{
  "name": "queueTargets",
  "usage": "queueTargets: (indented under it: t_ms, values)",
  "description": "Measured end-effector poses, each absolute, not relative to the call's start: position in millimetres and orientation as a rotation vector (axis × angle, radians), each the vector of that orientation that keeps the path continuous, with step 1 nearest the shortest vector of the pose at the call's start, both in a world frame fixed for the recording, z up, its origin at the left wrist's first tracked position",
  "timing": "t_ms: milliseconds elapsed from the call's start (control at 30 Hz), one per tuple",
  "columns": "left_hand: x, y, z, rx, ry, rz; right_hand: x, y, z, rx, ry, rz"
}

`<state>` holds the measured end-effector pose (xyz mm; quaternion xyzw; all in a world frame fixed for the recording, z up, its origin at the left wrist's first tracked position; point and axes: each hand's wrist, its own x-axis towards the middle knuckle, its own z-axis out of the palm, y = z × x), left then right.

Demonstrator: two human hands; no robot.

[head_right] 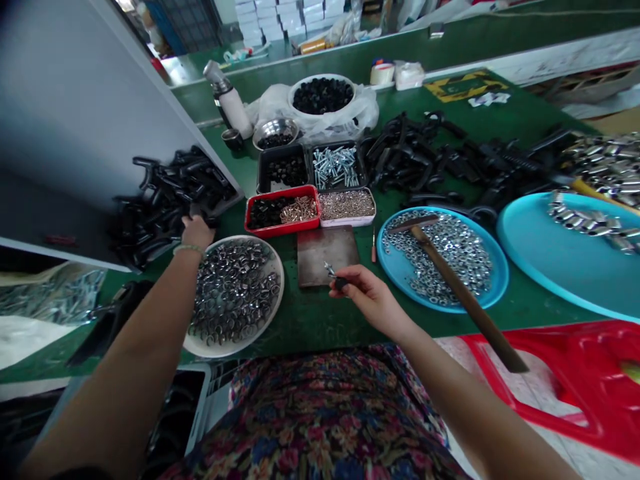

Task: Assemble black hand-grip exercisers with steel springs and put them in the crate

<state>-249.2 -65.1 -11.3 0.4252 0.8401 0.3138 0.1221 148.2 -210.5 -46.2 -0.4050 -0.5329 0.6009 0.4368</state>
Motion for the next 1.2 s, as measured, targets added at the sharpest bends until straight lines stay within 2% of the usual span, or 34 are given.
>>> queueTargets:
  t_ms: [133, 233, 367, 500, 633, 767, 967, 1200]
  values:
    - [-243.8, -64.9, -0.2, 1.242, 2.266, 1.177, 149.8, -212.3, -40.1, -1.025, -1.621, 1.336]
    - [-204.0, -90.4, 22.8, 1.163, 1.917, 1.318, 154.1, -210.5, -31.4, -1.039, -1.996, 1.039]
    - [-127.1, -149.2, 32.2, 0.772, 1.122, 1.018, 150.9, -206.8, -20.1, -0.994, -2.414, 0.537]
    - [-72.0, -186.0, 11.3, 0.769, 0.967, 0.892, 144.0, -209.3, -15.0, -0.976, -2.458, 0.293]
    - [-51.2, -187.9, -2.8, 0.771, 0.997, 0.951, 141.8, -217.6, -13.9, -0.994, -2.336, 0.334]
    - [-44.1, -187.7, 0.2, 0.756, 1.022, 0.953, 141.3, -225.6, -18.3, -1.067, -2.158, 0.493]
    - [-38.8, -197.6, 3.9, 0.750, 1.092, 0.986, 140.2, -233.0, -26.4, -1.149, -2.066, 0.552]
    - [-40.8, -198.2, -0.2, 0.764, 0.995, 0.798, 143.6, -238.4, -35.0, -1.008, -1.674, 1.185]
